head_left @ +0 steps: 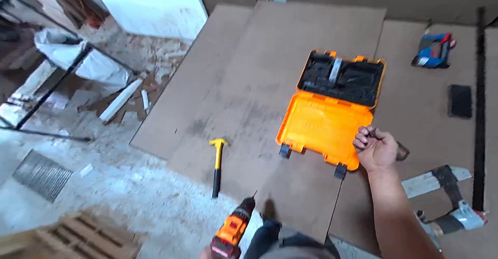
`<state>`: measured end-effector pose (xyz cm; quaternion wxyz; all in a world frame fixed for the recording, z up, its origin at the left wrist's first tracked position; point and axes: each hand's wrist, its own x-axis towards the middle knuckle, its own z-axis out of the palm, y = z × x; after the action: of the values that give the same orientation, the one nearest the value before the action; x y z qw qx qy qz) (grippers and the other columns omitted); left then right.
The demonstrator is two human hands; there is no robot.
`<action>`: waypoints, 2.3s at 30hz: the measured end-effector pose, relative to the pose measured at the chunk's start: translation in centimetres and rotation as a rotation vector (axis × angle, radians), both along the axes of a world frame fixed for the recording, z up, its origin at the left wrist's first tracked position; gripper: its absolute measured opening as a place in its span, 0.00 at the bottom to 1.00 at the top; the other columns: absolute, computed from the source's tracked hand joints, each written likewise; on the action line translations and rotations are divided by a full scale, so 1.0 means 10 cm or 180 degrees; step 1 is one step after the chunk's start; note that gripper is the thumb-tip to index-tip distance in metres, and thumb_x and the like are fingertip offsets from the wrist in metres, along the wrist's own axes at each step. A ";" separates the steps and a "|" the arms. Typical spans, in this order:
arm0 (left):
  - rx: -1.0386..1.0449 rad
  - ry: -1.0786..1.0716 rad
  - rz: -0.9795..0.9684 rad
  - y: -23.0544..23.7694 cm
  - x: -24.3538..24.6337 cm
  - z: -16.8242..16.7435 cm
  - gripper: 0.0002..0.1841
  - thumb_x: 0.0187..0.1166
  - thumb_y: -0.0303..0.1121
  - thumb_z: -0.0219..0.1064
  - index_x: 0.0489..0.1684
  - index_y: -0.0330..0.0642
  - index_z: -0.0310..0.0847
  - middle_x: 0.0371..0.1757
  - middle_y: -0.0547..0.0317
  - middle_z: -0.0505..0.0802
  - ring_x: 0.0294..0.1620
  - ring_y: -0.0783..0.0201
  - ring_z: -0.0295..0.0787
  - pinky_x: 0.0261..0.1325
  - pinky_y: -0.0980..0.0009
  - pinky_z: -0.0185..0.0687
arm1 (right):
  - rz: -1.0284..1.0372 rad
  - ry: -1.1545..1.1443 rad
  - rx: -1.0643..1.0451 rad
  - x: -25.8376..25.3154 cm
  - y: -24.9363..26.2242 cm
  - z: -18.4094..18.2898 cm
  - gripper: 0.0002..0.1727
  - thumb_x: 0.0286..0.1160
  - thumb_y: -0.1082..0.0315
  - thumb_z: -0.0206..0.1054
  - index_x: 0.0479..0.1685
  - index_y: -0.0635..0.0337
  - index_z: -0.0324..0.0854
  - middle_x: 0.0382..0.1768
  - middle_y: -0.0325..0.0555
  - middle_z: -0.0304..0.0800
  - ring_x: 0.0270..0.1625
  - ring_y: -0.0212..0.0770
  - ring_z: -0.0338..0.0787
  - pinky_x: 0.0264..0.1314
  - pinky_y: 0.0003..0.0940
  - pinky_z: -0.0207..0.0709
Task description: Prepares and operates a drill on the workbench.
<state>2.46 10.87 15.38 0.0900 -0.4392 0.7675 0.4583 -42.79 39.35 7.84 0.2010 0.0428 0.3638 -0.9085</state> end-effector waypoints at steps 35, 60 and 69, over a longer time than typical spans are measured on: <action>-0.0084 0.0888 -0.1221 -1.67 1.43 -0.35 0.17 0.59 0.47 0.81 0.41 0.50 0.93 0.38 0.73 0.98 0.42 0.82 0.94 0.52 0.73 0.93 | 0.2224 -0.1525 0.1495 3.85 -2.13 -0.47 0.15 0.92 0.68 0.56 0.66 0.68 0.78 0.49 0.56 0.95 0.48 0.46 0.97 0.57 0.39 0.90; 0.0043 0.1273 -0.1241 -1.49 1.41 -0.45 0.17 0.62 0.47 0.82 0.44 0.50 0.94 0.42 0.72 0.99 0.46 0.79 0.95 0.55 0.71 0.94 | 0.1682 -0.1463 0.1147 3.94 -2.23 -0.28 0.13 0.91 0.70 0.55 0.65 0.65 0.75 0.57 0.59 0.94 0.54 0.49 0.96 0.62 0.41 0.88; -0.0161 0.1437 -0.1179 -1.43 1.42 -0.45 0.18 0.62 0.48 0.81 0.43 0.47 0.93 0.39 0.71 0.98 0.43 0.80 0.95 0.52 0.73 0.94 | 0.1645 -0.1469 0.1139 3.99 -2.24 -0.21 0.12 0.91 0.69 0.56 0.62 0.67 0.76 0.52 0.58 0.94 0.48 0.47 0.96 0.57 0.41 0.89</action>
<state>16.62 -3.47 10.85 -0.0119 -0.1807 0.8463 0.5009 -2.92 16.92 5.72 0.4892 0.1875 0.4605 -0.7166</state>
